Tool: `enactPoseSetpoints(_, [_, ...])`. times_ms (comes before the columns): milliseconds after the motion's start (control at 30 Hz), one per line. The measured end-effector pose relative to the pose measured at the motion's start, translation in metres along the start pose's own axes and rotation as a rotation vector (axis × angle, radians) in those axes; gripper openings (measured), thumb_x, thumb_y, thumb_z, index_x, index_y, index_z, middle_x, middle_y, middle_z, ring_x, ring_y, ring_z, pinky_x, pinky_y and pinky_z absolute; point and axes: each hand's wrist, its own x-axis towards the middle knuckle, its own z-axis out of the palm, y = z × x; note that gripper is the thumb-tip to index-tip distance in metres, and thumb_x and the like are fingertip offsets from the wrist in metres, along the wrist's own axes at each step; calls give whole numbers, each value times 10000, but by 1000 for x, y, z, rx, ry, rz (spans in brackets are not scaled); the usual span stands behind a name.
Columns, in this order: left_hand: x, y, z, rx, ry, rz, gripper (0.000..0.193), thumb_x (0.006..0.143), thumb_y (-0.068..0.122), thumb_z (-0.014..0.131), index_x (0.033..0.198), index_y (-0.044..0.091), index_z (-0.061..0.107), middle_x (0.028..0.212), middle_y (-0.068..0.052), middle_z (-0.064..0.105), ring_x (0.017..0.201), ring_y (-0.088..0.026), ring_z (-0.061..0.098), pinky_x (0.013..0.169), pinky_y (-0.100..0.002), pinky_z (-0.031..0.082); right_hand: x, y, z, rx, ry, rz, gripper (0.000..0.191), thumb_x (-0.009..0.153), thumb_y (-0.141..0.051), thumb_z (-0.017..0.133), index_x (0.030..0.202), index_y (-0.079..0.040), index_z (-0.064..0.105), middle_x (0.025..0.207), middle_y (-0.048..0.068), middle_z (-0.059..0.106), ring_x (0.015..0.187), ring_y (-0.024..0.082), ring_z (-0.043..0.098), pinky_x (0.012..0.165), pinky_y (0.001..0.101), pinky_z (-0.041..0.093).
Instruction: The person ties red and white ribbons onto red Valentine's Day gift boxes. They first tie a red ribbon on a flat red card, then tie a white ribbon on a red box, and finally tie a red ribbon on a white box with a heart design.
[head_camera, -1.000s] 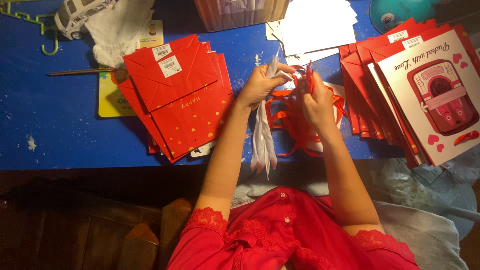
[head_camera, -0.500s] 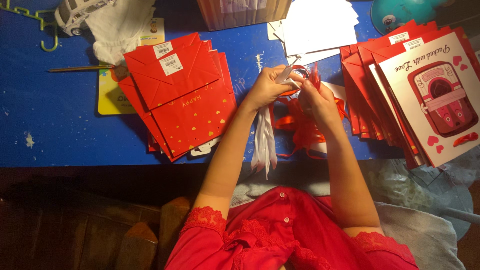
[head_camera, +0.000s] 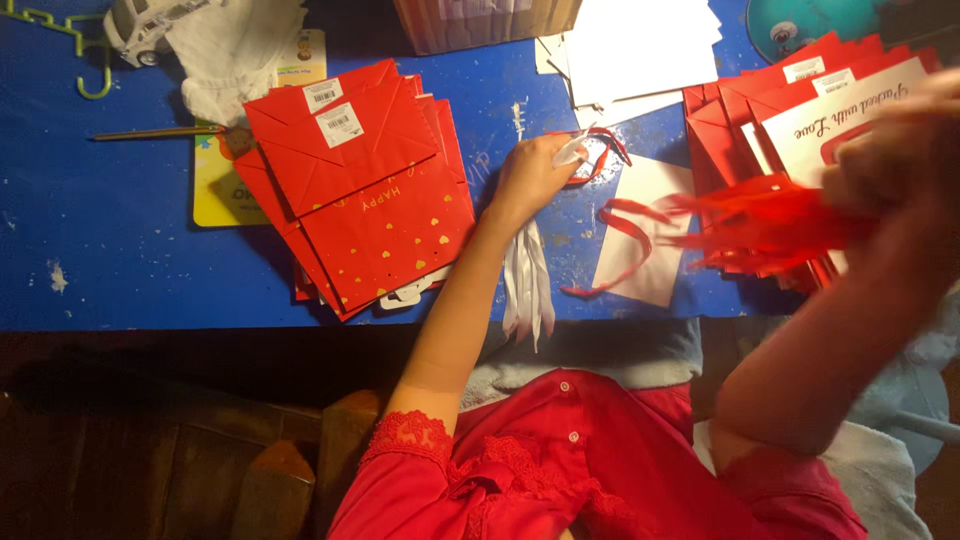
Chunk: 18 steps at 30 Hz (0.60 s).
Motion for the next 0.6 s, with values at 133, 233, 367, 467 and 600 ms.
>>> enactPoseSetpoints(133, [0, 2, 3, -1, 7, -38, 277, 902, 352, 713, 977, 88, 758, 793, -178, 714, 703, -344, 708, 614, -419, 526, 9, -4, -25, -3, -39, -8, 251, 1119, -393, 531, 979, -185, 530, 701, -69, 433, 518, 35, 321, 500, 217, 284])
enactPoseSetpoints(233, [-1, 3, 4, -9, 11, -76, 288, 916, 356, 704, 958, 74, 747, 763, -176, 709, 672, -327, 715, 603, -418, 516, 23, 53, 12, -380, 45, 3, 179, 1174, -253, 604, 1097, -96, 641, 798, -43, 529, 660, 49, 457, 614, 247, 370])
enactPoseSetpoints(367, [-3, 2, 2, -25, 46, -30, 289, 934, 346, 700, 956, 60, 735, 760, -188, 695, 672, -344, 703, 595, -433, 506, 31, 117, 73, -876, -51, 6, 130, 1038, -143, 678, 1074, -19, 691, 810, 76, 653, 695, 180, 590, 615, 357, 461])
enactPoseSetpoints(467, [-3, 0, 2, -7, 97, 33, 271, 916, 330, 703, 923, 60, 716, 762, -192, 689, 693, -370, 691, 590, -446, 505, 28, 136, 96, -1096, -5, 7, 135, 961, -115, 697, 1043, -8, 682, 805, 194, 677, 727, 339, 652, 651, 448, 484])
enactPoseSetpoints(600, [-4, 1, 3, 50, 100, 72, 272, 929, 301, 703, 843, 46, 666, 807, -191, 692, 750, -394, 679, 628, -466, 508, 29, 151, 97, -1156, 48, -192, 289, 898, -166, 804, 1014, 31, 627, 855, 243, 679, 796, 454, 657, 677, 508, 497])
